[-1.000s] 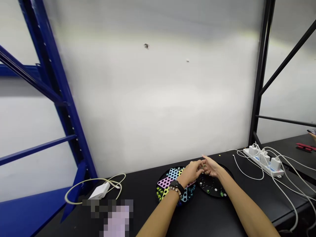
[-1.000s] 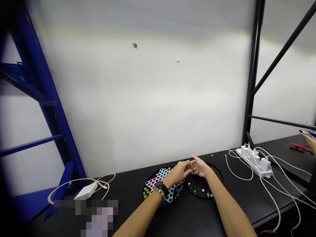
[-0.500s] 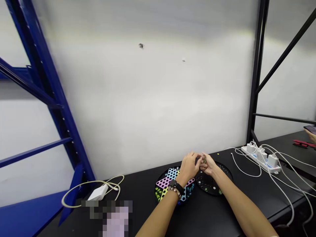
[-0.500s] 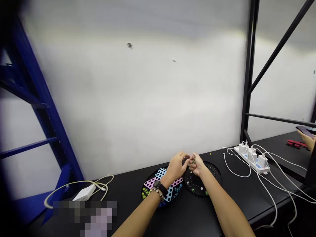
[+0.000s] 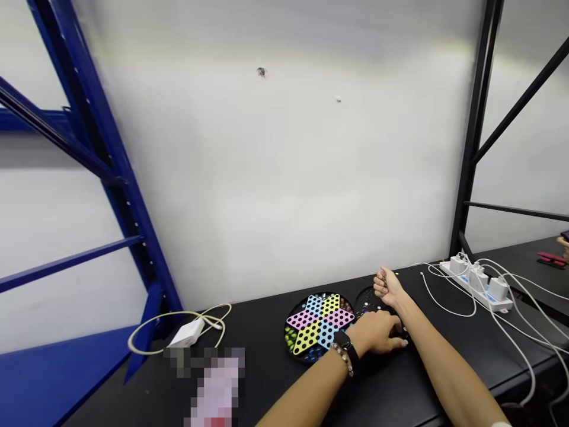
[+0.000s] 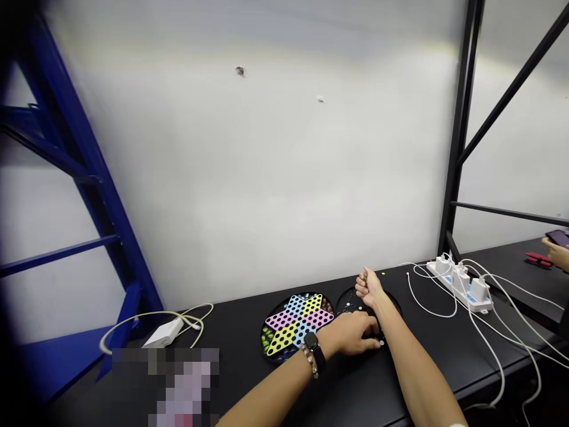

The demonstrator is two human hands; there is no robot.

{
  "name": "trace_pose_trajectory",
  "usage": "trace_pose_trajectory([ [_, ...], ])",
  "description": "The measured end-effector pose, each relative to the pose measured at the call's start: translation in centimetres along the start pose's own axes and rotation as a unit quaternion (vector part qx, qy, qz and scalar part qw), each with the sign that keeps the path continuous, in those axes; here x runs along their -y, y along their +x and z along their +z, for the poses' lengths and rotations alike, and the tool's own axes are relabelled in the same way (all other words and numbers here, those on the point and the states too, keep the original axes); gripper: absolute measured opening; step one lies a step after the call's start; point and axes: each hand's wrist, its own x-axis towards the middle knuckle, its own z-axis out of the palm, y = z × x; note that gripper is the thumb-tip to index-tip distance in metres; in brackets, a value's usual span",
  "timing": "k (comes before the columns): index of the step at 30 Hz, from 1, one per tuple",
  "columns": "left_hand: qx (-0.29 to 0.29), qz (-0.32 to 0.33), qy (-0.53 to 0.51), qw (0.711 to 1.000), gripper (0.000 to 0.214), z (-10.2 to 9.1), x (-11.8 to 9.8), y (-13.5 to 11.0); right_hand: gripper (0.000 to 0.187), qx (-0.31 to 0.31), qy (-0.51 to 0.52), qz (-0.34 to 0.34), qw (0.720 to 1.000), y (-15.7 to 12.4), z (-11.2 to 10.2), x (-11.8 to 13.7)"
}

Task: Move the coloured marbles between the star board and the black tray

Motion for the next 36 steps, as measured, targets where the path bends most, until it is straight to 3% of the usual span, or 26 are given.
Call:
trace_pose_trajectory([
  [4, 0.013, 0.016, -0.020, 1.000, 0.021, 1.3, -0.3, 0.8, 0.042, 0.019, -0.008, 0.019, 1.000, -0.3, 0.1, 0.0],
  [8, 0.023, 0.029, -0.100, 0.994, 0.012, 1.0, 1.0, 0.5, 0.042, 0.037, -0.023, 0.043, 0.998, -0.3, 0.2, -0.2],
  [13, 0.068, 0.019, -0.037, 0.997, 0.022, 0.2, 1.6, -0.2, 0.042, 0.054, -0.042, 0.060, 0.996, -0.6, 1.0, -0.8],
  [16, 0.054, 0.027, -0.041, 0.997, 0.022, 0.5, 1.3, 0.1, 0.042, 0.064, -0.043, 0.058, 0.995, -0.8, 1.4, -0.9],
  [21, 0.043, 0.025, -0.143, 0.989, 0.012, 0.8, 1.8, 0.4, 0.040, 0.063, -0.048, 0.050, 0.996, -0.6, 1.2, -0.5],
  [24, -0.004, 0.021, -0.140, 0.990, 0.012, 0.2, 2.7, 0.0, 0.039, 0.058, -0.043, 0.032, 0.997, -0.3, 0.7, -0.2],
  [29, -0.129, -0.117, -0.003, 0.985, 0.023, -1.2, 5.0, -0.1, 0.036, 0.005, -0.014, -0.018, 1.000, -0.2, 0.1, 0.8],
  [33, -0.137, -0.183, 0.031, 0.973, 0.030, -1.1, 6.5, 1.2, 0.034, -0.052, -0.020, -0.059, 0.997, -0.1, -0.8, 1.6],
  [36, -0.128, -0.196, 0.049, 0.971, 0.032, -0.7, 6.5, 2.7, 0.033, -0.145, -0.146, -0.085, 0.975, 0.2, -2.4, 1.7],
])
